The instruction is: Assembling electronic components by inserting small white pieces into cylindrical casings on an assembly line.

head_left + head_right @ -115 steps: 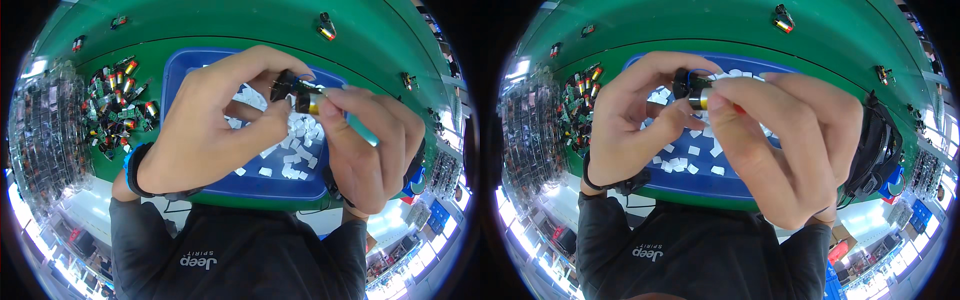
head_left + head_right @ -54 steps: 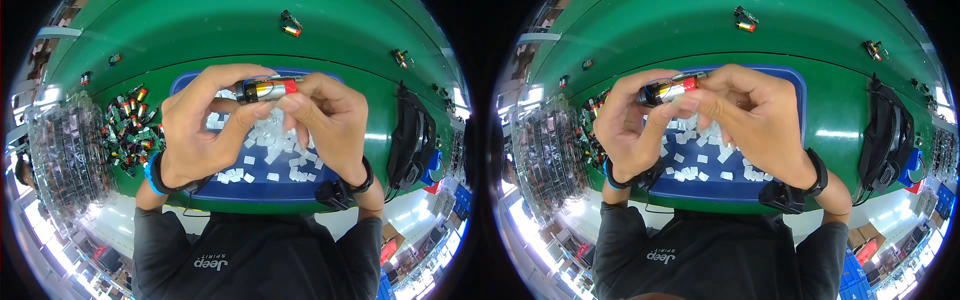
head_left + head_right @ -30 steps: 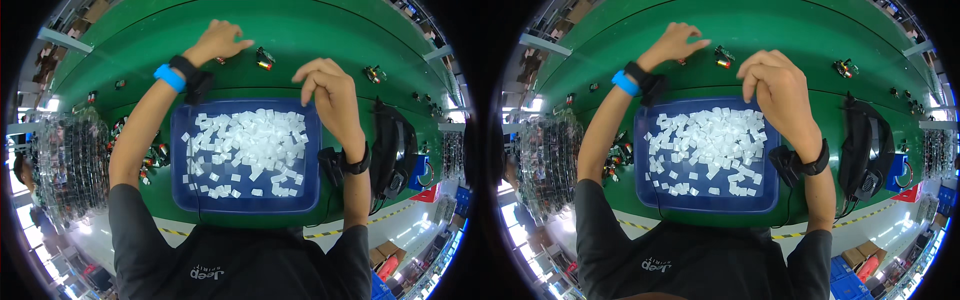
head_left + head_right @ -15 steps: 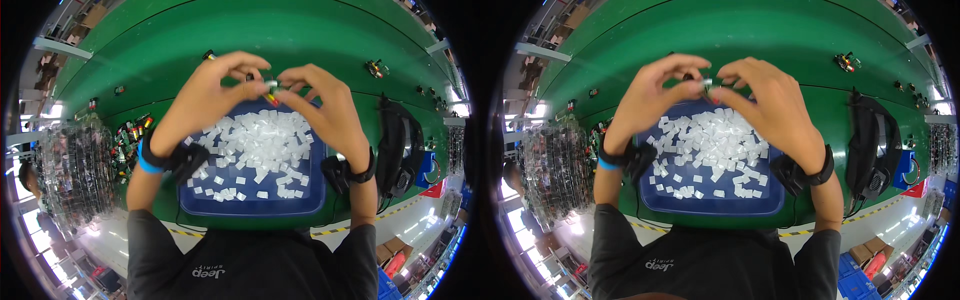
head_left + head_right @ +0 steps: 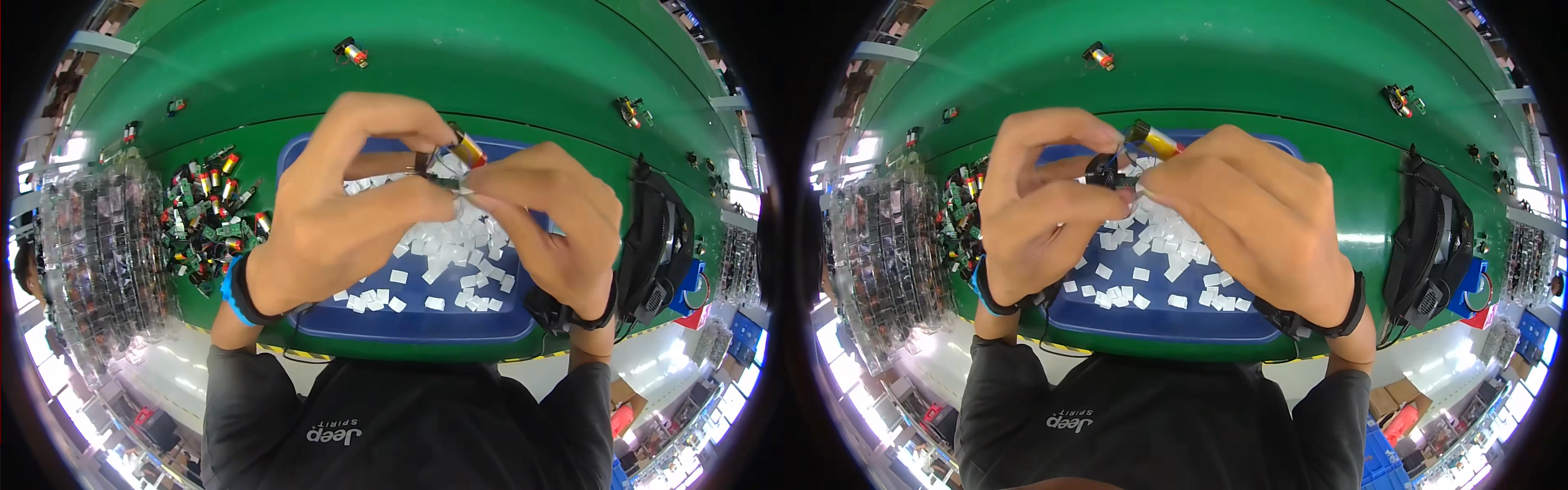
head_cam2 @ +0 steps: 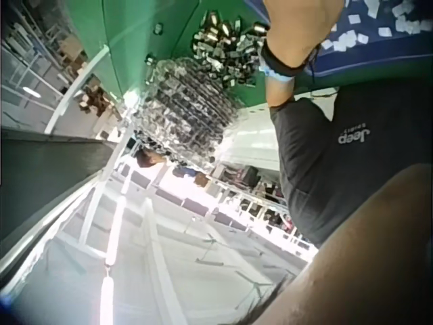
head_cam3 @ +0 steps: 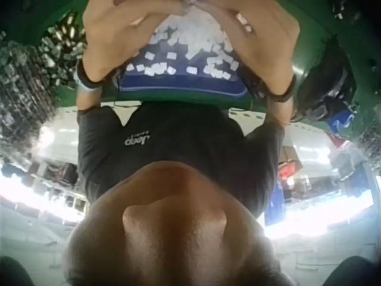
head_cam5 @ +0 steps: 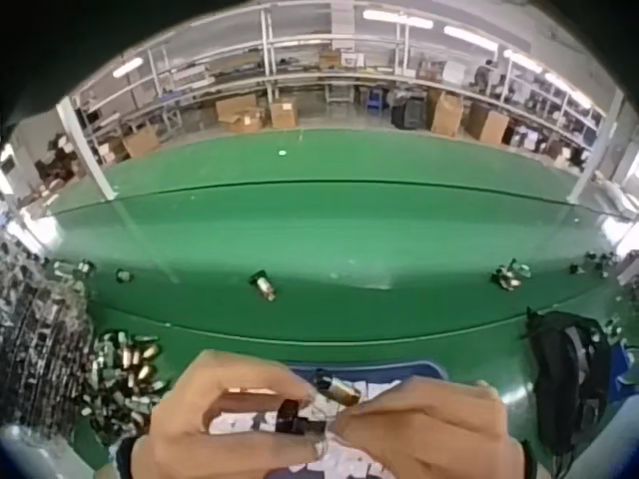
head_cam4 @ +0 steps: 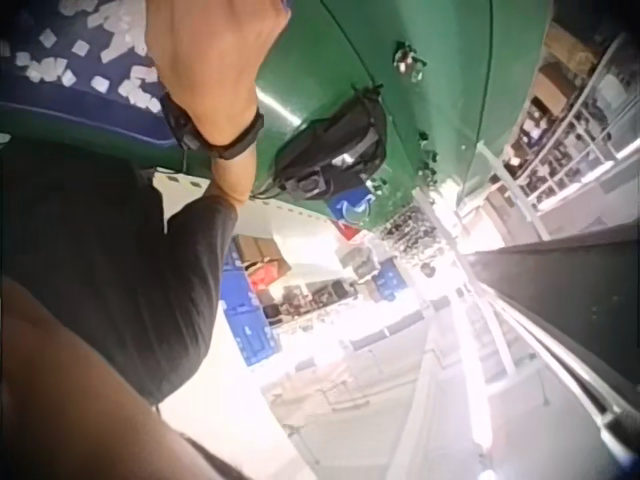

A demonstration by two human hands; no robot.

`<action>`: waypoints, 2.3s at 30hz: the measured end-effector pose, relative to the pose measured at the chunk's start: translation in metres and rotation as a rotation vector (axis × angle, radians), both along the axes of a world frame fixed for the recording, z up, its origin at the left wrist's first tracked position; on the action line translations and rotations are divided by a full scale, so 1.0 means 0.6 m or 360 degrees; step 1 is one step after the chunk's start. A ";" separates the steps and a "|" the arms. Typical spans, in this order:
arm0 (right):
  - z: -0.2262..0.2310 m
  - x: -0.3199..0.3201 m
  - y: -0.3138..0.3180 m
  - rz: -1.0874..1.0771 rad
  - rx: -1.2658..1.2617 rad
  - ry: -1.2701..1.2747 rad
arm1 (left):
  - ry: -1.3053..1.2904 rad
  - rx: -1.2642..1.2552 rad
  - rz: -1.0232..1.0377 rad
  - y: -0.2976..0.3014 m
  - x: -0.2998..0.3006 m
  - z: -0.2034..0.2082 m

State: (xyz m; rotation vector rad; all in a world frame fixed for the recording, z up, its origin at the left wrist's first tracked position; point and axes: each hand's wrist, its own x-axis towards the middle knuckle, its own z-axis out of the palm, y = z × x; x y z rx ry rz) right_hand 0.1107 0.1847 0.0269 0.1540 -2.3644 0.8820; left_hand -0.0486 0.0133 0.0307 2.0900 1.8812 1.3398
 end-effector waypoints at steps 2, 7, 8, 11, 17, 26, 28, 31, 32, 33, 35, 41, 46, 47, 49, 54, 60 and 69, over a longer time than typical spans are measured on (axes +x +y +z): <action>-0.005 -0.001 0.009 -0.0003 0.0170 0.0239 | -0.0029 -0.0011 0.0097 0.004 0.003 0.014; -0.003 0.004 0.006 0.0061 0.0214 0.0155 | -0.2235 -0.0957 0.0049 0.002 -0.017 0.003; -0.008 0.002 0.007 0.0040 0.0284 0.0152 | -0.2258 -0.0989 -0.0035 0.005 -0.015 0.003; -0.016 0.000 0.007 -0.0001 0.0419 0.0141 | -0.2306 -0.1054 -0.0202 0.011 -0.006 -0.002; -0.017 0.003 -0.004 -0.0221 -0.0083 -0.0287 | -0.1781 -0.0749 -0.0007 0.005 0.015 -0.021; -0.024 -0.019 -0.005 -0.0139 -0.0426 -0.0029 | -0.0799 -0.0698 0.0102 0.002 0.017 -0.019; -0.026 -0.014 0.000 -0.0111 -0.0333 -0.0068 | -0.0860 -0.0699 0.0150 0.001 0.023 -0.018; -0.025 -0.007 0.003 -0.0052 -0.0149 -0.0143 | -0.0979 -0.0700 0.0251 0.000 0.036 -0.015; -0.018 -0.005 0.000 -0.0075 -0.0135 -0.0131 | -0.0864 -0.0701 0.0304 0.001 0.038 -0.013; -0.012 -0.003 -0.003 -0.0097 -0.0122 -0.0118 | -0.0749 -0.0703 0.0356 0.001 0.040 -0.010; -0.009 -0.003 -0.004 -0.0117 -0.0114 -0.0105 | -0.0634 -0.0708 0.0411 0.002 0.041 -0.005; -0.012 -0.004 0.004 -0.0005 0.0126 0.0014 | -0.0914 -0.0624 0.0168 -0.003 0.032 -0.019; -0.015 -0.008 -0.007 0.0193 0.0248 0.0215 | -0.2308 -0.0610 -0.0420 0.000 0.007 -0.025; -0.018 -0.009 -0.010 0.0195 0.0245 0.0213 | -0.2311 -0.0611 -0.0417 0.001 0.009 -0.025; -0.025 -0.009 -0.018 0.0063 0.0270 0.0261 | -0.2441 -0.0609 -0.0262 0.006 0.018 -0.024; 0.003 0.002 -0.023 -0.0076 0.0125 0.0094 | -0.1938 -0.0751 -0.0154 -0.006 0.019 -0.011; -0.011 0.000 -0.013 -0.0150 0.0420 0.0173 | -0.1776 -0.0788 -0.0066 -0.006 0.038 -0.006; 0.012 0.001 -0.025 -0.0229 0.0296 0.0203 | -0.1781 -0.0494 -0.0063 0.009 0.043 -0.013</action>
